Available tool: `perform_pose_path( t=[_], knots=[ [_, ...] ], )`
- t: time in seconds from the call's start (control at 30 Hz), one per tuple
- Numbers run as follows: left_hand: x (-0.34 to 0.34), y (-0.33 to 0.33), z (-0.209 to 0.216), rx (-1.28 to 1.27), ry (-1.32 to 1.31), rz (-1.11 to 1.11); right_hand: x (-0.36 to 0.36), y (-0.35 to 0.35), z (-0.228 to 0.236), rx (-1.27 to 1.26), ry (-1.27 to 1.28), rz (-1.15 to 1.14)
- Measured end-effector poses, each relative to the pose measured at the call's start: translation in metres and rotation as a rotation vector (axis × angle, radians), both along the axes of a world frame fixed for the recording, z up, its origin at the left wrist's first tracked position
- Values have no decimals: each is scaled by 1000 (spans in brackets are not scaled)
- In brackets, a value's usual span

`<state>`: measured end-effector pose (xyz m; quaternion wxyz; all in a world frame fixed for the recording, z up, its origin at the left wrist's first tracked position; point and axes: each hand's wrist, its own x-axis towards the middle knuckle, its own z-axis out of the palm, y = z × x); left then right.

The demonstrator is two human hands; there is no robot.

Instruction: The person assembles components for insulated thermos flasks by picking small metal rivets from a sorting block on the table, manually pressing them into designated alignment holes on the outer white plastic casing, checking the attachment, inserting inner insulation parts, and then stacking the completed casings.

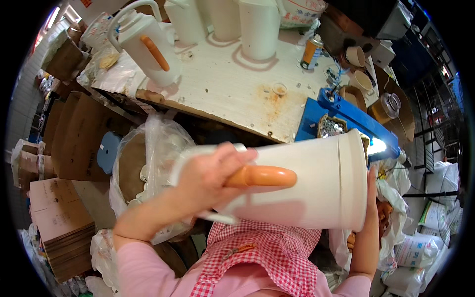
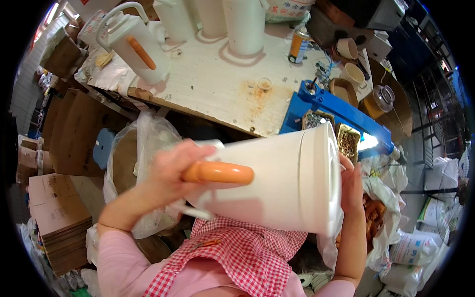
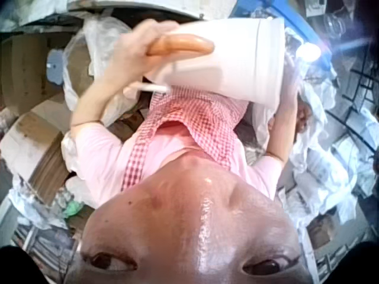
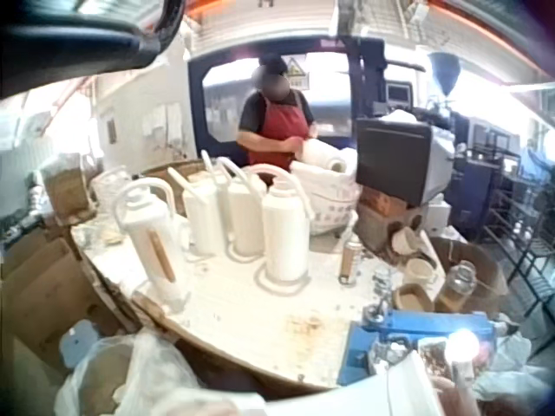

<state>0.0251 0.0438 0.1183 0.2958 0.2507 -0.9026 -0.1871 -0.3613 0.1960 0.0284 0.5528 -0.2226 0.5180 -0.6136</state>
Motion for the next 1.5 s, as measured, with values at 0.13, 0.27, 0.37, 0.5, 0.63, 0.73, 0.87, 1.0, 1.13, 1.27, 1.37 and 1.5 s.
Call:
perform_pose_path(
  t=[0.13, 0.27, 0.37, 0.5, 0.63, 0.73, 0.87, 1.0, 1.13, 1.27, 1.37, 1.5],
  knots=[
    [9, -50, 66, -806, -466, 49, -2, 6, -41, 67, -27, 43],
    [15, -145, 31, -1057, -860, 128, 15, 7, -67, 109, -120, 47],
    [45, -219, -21, -1278, -1121, 80, 24, 2, -69, 117, -137, 23],
    [60, -270, -43, -1229, -1279, 173, 20, 5, -74, 145, -146, -30],
    [58, -290, -38, -1033, -1369, 148, 20, 8, -87, 197, -187, -109],
    [4, -283, -35, -764, -852, 24, 29, 5, -96, 240, -229, -125],
    [-116, -320, 30, -841, -367, 376, 58, -17, -103, 240, -300, 33],
    [-169, -382, 93, -811, -144, 437, 92, -46, -92, 136, -276, 150],
    [-141, -360, 104, -931, -384, 317, 121, -70, -87, 72, -259, 189],
    [-90, -220, 94, -782, -175, 114, 142, -83, -81, -1, -203, 134],
    [-67, -122, 119, -561, 30, 135, 151, -81, -102, 39, 9, -118],
    [10, -51, 131, -68, 25, 301, 159, -30, -85, 0, -130, -401]
  ],
)
